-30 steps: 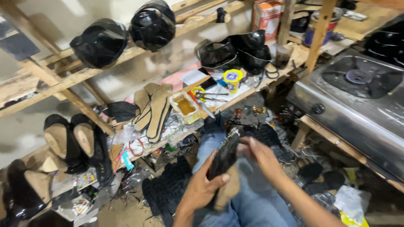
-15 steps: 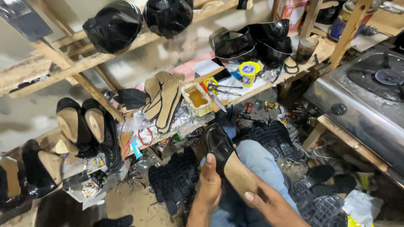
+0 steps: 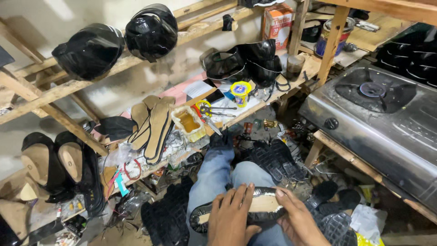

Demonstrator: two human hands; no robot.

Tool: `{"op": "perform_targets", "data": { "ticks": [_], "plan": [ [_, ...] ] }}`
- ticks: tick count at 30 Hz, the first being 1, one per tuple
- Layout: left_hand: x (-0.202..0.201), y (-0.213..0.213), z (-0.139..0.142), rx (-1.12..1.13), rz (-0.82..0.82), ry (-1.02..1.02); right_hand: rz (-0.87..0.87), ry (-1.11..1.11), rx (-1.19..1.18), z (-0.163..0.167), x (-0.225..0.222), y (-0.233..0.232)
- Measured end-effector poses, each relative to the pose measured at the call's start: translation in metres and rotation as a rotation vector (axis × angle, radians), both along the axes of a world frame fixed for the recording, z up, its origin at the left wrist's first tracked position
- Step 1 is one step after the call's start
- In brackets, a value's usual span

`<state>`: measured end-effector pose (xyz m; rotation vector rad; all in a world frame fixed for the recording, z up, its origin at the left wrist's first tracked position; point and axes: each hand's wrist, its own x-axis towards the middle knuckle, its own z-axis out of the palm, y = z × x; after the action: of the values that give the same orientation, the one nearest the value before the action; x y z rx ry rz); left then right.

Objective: The person sits on the floor of a shoe workshop and works on a black high-heeled shoe. They peel and trim the old sole edge, apply adhesive, heat the shoe over a gas stove burner, press a new sole piece onto the shoe, and hammer the sole edge to secure it.

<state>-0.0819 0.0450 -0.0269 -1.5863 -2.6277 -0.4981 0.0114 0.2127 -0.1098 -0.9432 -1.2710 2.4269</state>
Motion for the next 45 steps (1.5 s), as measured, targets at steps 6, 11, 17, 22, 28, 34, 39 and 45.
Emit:
{"op": "perform_targets", "data": {
  "ticks": [6,11,17,22,28,34,39,45],
  "plan": [
    [-0.014,-0.039,0.013,-0.192,0.305,-0.154,0.015,0.113,0.049,-0.004,0.006,0.013],
    [-0.035,-0.084,0.000,0.156,0.459,-0.490,0.099,-0.014,0.734,-0.007,-0.014,0.030],
    [-0.023,-0.100,-0.049,0.545,0.489,-0.647,0.144,-0.036,0.904,-0.015,-0.022,0.021],
    [-0.016,-0.101,-0.068,0.748,0.365,-0.588,0.144,0.005,1.177,0.017,-0.017,0.009],
    [-0.005,-0.098,-0.079,0.844,0.362,-0.594,0.077,0.144,1.857,0.040,-0.037,-0.026],
    [-0.013,-0.118,-0.060,0.718,0.287,-0.589,0.332,-0.084,1.745,0.028,-0.053,-0.036],
    [-0.011,-0.118,-0.048,0.662,0.318,-0.559,0.379,-0.126,1.815,0.028,-0.059,-0.030],
    [-0.026,-0.104,-0.053,0.750,0.314,-0.448,0.358,0.085,1.877,0.034,-0.082,-0.036]
  ]
}}
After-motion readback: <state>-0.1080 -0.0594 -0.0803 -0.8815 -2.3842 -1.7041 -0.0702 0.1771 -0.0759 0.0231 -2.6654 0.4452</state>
